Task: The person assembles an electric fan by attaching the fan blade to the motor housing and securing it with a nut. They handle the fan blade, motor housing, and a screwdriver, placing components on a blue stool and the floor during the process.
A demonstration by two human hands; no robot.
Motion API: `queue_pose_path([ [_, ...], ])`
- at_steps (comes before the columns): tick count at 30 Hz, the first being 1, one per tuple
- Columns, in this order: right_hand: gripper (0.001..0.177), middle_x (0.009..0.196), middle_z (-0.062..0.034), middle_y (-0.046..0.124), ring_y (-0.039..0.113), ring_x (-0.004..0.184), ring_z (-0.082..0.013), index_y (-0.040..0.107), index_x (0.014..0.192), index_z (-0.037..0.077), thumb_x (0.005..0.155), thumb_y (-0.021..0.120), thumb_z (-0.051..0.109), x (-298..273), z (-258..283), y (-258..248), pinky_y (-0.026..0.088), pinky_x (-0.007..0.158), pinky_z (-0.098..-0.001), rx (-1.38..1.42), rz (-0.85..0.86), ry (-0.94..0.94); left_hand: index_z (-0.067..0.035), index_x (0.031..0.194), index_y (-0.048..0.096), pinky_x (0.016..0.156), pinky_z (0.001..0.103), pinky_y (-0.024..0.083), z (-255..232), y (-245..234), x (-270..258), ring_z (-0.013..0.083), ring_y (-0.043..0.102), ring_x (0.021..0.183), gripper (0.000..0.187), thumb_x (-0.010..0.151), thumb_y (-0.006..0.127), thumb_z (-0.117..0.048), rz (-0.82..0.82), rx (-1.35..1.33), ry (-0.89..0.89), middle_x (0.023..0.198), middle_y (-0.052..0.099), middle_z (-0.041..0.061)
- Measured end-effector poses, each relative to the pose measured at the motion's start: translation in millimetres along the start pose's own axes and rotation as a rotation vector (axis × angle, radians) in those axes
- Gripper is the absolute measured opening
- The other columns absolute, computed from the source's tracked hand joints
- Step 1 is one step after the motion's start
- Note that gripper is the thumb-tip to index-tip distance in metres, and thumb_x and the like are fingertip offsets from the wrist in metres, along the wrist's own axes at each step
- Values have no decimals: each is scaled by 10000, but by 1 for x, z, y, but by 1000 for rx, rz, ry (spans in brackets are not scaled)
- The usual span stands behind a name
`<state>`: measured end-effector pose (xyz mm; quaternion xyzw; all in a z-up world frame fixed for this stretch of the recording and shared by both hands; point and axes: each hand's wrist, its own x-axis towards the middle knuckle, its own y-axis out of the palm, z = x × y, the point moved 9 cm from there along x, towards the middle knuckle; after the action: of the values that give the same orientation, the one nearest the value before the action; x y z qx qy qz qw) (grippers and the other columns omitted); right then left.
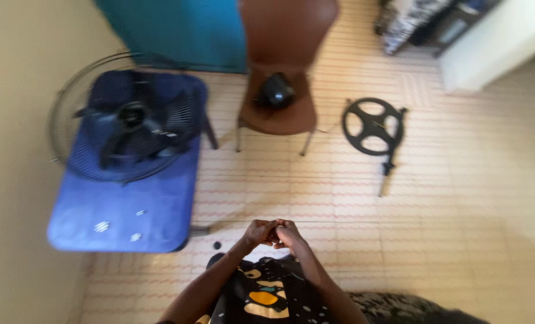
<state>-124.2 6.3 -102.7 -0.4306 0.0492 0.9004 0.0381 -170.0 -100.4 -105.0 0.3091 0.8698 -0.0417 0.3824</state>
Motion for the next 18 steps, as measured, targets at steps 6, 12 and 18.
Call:
queue_pose_path([
  [6,182,807,-56,729,636,598,-151,713,1082,114,963,606,201,-15,-32,-153,515,510,-310,186,-216,32,-16,1075,736,636,314,609,-29,140,56,189,745,703,448,983,641,-444,80,90,-87,863,763,113],
  [12,159,770,-45,710,646,602,-126,730,1021,64,940,641,169,-47,-46,-293,541,506,-288,238,-298,-77,13,1042,751,637,333,628,-52,275,117,200,739,704,466,975,656,-438,181,267,-100,872,771,128],
  [18,117,774,-37,702,643,630,-126,696,1005,90,925,617,125,-67,-84,-377,531,508,-290,486,-395,-38,21,1000,754,600,335,622,-46,375,171,225,767,675,422,967,652,-387,352,377,-99,830,780,131],
])
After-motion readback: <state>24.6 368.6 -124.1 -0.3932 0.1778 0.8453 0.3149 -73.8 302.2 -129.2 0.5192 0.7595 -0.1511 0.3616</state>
